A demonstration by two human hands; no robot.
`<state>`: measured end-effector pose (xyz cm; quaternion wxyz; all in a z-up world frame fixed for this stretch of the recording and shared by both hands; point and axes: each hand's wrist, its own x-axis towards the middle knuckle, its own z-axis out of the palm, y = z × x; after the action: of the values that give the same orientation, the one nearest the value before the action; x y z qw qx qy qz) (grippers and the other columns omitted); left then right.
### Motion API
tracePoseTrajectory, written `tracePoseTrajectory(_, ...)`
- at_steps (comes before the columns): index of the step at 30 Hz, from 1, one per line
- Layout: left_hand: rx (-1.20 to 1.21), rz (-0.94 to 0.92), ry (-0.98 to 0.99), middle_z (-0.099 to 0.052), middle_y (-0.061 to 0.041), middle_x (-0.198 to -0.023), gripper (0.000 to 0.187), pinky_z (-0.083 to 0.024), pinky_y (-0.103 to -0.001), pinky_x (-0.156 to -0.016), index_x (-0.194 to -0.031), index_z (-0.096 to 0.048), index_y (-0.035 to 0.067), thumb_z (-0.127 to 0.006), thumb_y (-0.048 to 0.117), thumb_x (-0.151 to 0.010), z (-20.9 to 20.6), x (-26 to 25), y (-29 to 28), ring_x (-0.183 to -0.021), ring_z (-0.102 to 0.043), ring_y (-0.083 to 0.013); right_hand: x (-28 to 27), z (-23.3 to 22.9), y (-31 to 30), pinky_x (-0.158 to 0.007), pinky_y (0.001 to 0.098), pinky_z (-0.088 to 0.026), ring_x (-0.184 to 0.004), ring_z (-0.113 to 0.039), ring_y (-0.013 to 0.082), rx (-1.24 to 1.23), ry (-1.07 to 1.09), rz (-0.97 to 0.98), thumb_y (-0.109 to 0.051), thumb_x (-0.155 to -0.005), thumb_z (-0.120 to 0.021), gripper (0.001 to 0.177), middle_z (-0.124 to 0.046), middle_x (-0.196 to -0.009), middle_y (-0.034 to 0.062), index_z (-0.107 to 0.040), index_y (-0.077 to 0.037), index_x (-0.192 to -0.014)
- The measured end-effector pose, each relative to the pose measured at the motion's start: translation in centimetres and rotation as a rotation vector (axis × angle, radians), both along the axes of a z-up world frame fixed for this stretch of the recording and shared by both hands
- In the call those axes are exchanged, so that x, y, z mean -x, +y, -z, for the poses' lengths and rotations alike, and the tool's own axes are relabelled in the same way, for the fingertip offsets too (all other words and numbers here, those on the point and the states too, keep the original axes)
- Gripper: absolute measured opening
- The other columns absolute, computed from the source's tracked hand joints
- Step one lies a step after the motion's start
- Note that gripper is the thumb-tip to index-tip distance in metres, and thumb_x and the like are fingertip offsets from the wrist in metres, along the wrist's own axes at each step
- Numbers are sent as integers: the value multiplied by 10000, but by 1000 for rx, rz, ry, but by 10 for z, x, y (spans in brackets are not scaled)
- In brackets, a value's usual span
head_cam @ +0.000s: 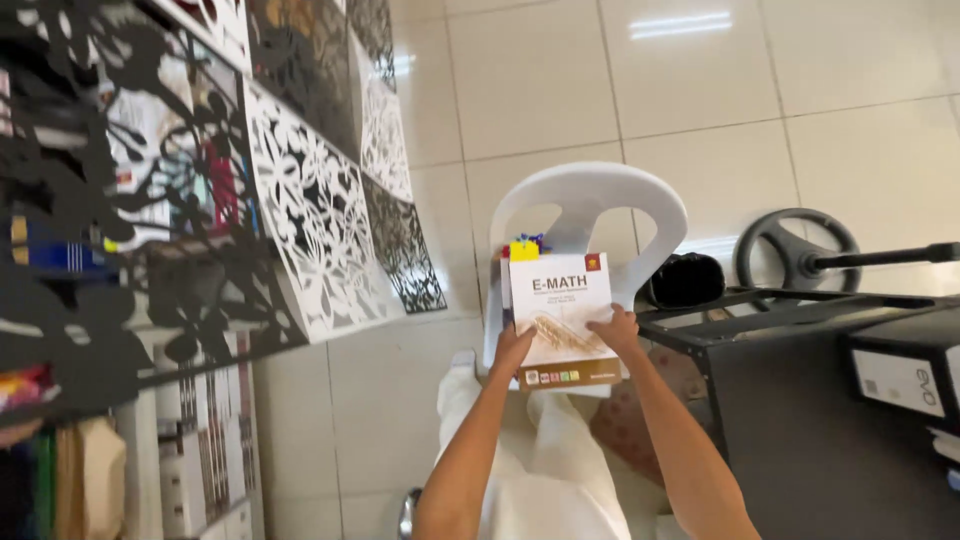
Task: Moving and organizing books between a storage bin and a chair.
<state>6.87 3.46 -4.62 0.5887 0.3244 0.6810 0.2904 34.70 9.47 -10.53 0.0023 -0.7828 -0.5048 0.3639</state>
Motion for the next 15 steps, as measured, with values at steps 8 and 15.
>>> tracePoseTrajectory(8,162,-17,475,-645,-262,-1178,613,-481,-509,-955,-1309,-609,83,-736,484,-862,-81,-25,18,-1102,-610,-451,-6,-32,16,-922,401,-563,-1085,-688,337,-59,264,110,-309,-662,-897,818,-671,-1214,260,-545,61,-1301)
tracePoseTrajectory(15,-47,-128,497,-720,-242,-1093,282,-534,-506,-891,-1187,-623,50,-649,129,-918,-12,-39,-4,-1033,-678,-435,-8,-63,15,-902,387,-553,-1048,-684,290,23,400,167,-249,-742,-869,742,-678,-1179,222,-505,72,-1303)
